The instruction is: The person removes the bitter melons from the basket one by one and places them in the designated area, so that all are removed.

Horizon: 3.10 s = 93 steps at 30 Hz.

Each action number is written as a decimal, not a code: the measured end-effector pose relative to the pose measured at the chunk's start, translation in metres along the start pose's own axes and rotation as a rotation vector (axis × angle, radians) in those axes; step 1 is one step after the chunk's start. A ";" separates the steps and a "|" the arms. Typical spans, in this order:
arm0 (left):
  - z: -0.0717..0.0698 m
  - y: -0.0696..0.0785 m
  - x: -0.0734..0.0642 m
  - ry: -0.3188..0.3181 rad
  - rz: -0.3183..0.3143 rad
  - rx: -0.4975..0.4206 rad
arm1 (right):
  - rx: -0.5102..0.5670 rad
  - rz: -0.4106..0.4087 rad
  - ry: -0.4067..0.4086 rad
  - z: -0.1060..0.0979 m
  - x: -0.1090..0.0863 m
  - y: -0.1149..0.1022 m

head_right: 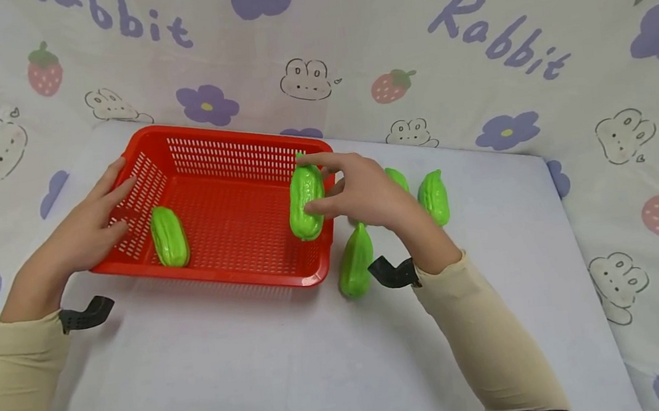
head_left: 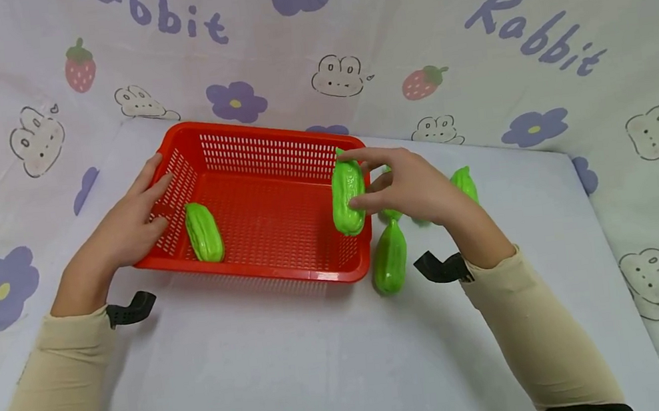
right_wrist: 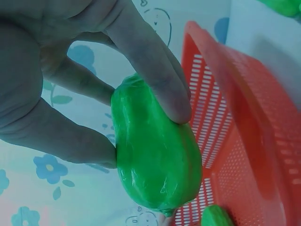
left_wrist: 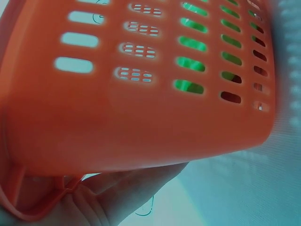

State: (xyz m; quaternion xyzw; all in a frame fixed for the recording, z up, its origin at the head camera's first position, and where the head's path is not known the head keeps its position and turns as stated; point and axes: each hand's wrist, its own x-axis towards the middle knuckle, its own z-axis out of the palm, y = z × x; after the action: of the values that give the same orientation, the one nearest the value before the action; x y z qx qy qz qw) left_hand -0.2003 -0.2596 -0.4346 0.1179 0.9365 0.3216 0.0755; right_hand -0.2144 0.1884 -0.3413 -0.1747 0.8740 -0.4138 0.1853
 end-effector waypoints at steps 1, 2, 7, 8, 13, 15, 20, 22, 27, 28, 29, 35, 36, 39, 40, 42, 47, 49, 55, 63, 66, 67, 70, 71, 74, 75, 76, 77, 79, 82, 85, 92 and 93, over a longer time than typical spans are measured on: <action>0.000 0.000 0.000 0.000 0.001 0.000 | 0.001 0.003 0.004 -0.001 -0.002 0.001; 0.000 0.000 -0.001 -0.001 -0.001 0.000 | 0.000 0.005 0.010 -0.002 -0.004 0.002; -0.002 0.001 -0.001 0.000 0.013 0.010 | -0.003 0.011 0.040 -0.007 -0.017 0.011; -0.002 0.001 -0.001 0.000 0.014 0.010 | 0.001 0.013 0.041 -0.008 -0.020 0.012; -0.001 0.000 0.000 -0.002 0.017 0.003 | 0.018 0.034 0.034 -0.016 -0.036 0.018; -0.001 0.000 0.000 -0.002 0.014 0.001 | 0.016 0.041 0.036 -0.019 -0.040 0.019; 0.000 0.000 0.000 -0.002 0.011 0.001 | -0.001 0.051 0.059 -0.023 -0.049 0.025; 0.000 0.000 0.000 0.000 0.010 0.002 | -0.014 0.057 0.073 -0.025 -0.051 0.026; 0.000 0.000 0.000 0.002 0.005 0.005 | -0.059 0.075 0.080 -0.028 -0.057 0.030; 0.000 0.000 0.000 0.002 0.003 0.005 | -0.065 0.076 0.076 -0.029 -0.058 0.031; -0.001 0.000 0.000 0.002 0.003 0.006 | -0.072 0.080 0.074 -0.029 -0.058 0.032; -0.002 -0.001 0.001 0.010 0.019 0.008 | -0.102 0.092 0.066 -0.030 -0.063 0.037; -0.002 -0.001 0.001 0.009 0.020 0.007 | -0.107 0.090 0.065 -0.030 -0.063 0.039; -0.001 -0.001 0.001 0.005 0.009 0.005 | -0.113 0.088 0.064 -0.031 -0.066 0.043; -0.001 -0.002 0.000 0.004 0.004 0.004 | -0.115 0.088 0.063 -0.031 -0.067 0.044; -0.001 -0.002 0.000 0.003 -0.002 0.003 | -0.118 0.095 0.063 -0.031 -0.070 0.047; -0.002 -0.001 -0.002 0.011 0.005 0.005 | -0.107 0.136 0.062 -0.032 -0.078 0.056; -0.002 -0.001 -0.002 0.013 0.009 0.007 | -0.103 0.153 0.062 -0.032 -0.081 0.060; -0.003 0.000 -0.002 0.010 0.004 0.004 | -0.118 0.180 0.057 -0.030 -0.086 0.071; -0.002 0.002 0.001 0.004 0.014 -0.010 | -0.095 0.208 0.056 -0.025 -0.095 0.090; -0.002 0.002 0.001 0.006 0.010 -0.013 | -0.086 0.213 0.055 -0.021 -0.096 0.097; -0.002 0.002 0.000 0.007 0.007 -0.012 | -0.084 0.214 0.053 -0.019 -0.095 0.099; -0.002 0.001 -0.001 0.008 0.000 -0.009 | -0.077 0.217 0.049 -0.014 -0.095 0.105; -0.002 0.001 -0.002 0.009 0.000 -0.006 | -0.076 0.219 0.048 -0.013 -0.095 0.107; -0.002 0.001 -0.002 0.003 0.002 -0.008 | -0.067 0.227 0.047 -0.009 -0.096 0.112; -0.002 0.001 -0.002 0.002 0.003 -0.006 | -0.064 0.229 0.047 -0.007 -0.097 0.114; -0.002 0.001 -0.002 0.002 0.004 -0.005 | -0.056 0.233 0.045 -0.006 -0.097 0.116; -0.002 0.001 -0.002 0.002 0.005 -0.004 | -0.046 0.235 0.042 -0.005 -0.098 0.118; -0.002 0.000 -0.002 0.001 0.006 -0.003 | -0.024 0.240 0.035 -0.002 -0.099 0.120; -0.001 -0.001 -0.001 0.000 0.008 -0.003 | -0.003 0.246 0.031 0.000 -0.100 0.123; 0.000 -0.002 0.000 0.000 0.009 0.002 | -0.004 0.243 0.034 0.001 -0.099 0.124; 0.001 -0.003 -0.001 0.009 0.000 0.008 | 0.014 0.254 0.031 0.005 -0.097 0.129; 0.001 -0.003 -0.001 0.009 0.000 0.010 | 0.005 0.257 0.031 0.005 -0.097 0.130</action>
State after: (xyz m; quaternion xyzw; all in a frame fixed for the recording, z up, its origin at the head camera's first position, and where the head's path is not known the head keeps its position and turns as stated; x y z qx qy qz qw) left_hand -0.1996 -0.2620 -0.4369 0.1168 0.9383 0.3176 0.0710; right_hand -0.1475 0.3071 -0.4293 -0.0543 0.8909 -0.3917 0.2235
